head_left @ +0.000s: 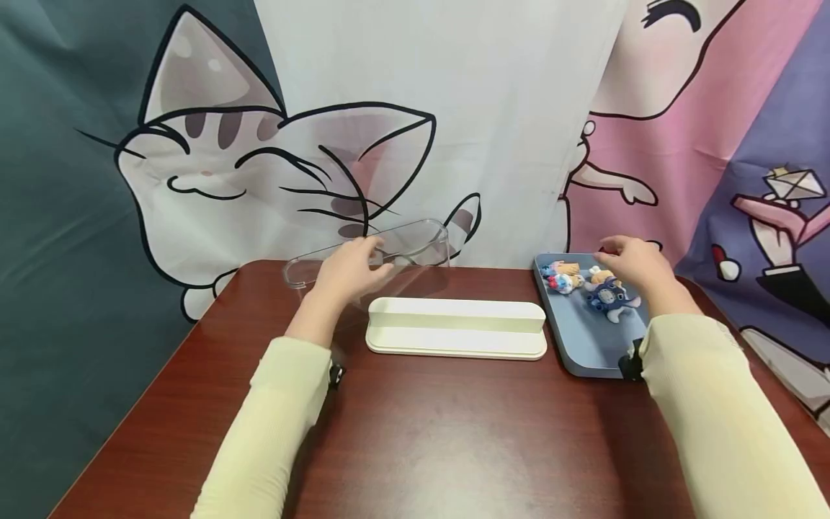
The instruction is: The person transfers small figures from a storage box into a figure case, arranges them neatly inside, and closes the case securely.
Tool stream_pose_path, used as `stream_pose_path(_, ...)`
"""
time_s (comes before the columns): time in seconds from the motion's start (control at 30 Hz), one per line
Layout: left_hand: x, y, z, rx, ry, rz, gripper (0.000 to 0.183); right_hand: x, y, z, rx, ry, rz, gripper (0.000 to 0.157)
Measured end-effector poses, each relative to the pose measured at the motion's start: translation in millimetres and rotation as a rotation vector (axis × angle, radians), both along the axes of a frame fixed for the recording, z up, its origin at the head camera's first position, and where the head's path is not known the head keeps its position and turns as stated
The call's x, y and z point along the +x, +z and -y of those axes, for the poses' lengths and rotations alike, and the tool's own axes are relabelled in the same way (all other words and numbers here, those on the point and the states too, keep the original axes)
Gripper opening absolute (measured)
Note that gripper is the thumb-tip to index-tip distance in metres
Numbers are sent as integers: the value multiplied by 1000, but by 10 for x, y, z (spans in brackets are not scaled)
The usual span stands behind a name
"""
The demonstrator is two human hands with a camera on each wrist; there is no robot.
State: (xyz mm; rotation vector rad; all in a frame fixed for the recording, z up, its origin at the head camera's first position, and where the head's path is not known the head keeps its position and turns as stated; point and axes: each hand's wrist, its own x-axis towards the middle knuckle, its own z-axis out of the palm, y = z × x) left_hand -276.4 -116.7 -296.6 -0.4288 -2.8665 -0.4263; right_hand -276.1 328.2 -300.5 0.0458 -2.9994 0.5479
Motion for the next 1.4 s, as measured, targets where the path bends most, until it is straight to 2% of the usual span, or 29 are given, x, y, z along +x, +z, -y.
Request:
stream_pose_path(0.2,252,-147,99,132,-14,24,45,105,-176,-226,-76,-53,59,61)
stream_pose_path(0.33,349,-274,141,241,-35,84,45,135,-275,-307,-107,-87,90,66)
stream_pose_path(0.43,365,-429,177,337,-59,136,45,142,-343,-347,-122,-89,107,73)
stream_pose_path(0.53,352,-616,212,437,-107,191,51,143,-403,-369,-131,-76,122,72)
stream_pose_path(0.67,351,-837,250,544,-161,267,69,143,-461,-395,-133,-55,158,71)
stream_pose_path(0.77,361,-946,270,596,-189,297,84,150,-484,-440,-122,-48,191,73)
stream_pose_path(0.87,362,-1012,290,608,-212,306,92,163,-502,-493,-104,-40,205,71)
stream_pose_path(1.0,358,-1063,321,627,-230,312,92,176,-534,-537,-76,-21,209,64)
stream_pose_path(1.23,458,-990,310,878,-311,367,85,142,-583,-547,-57,-18,248,62)
stream_pose_path(1.3,415,-1058,332,905,-303,348,82,133,-589,-552,-50,-14,251,61)
stream_pose_path(1.4,337,-1187,380,884,-230,343,78,121,-589,-547,-33,-8,254,60)
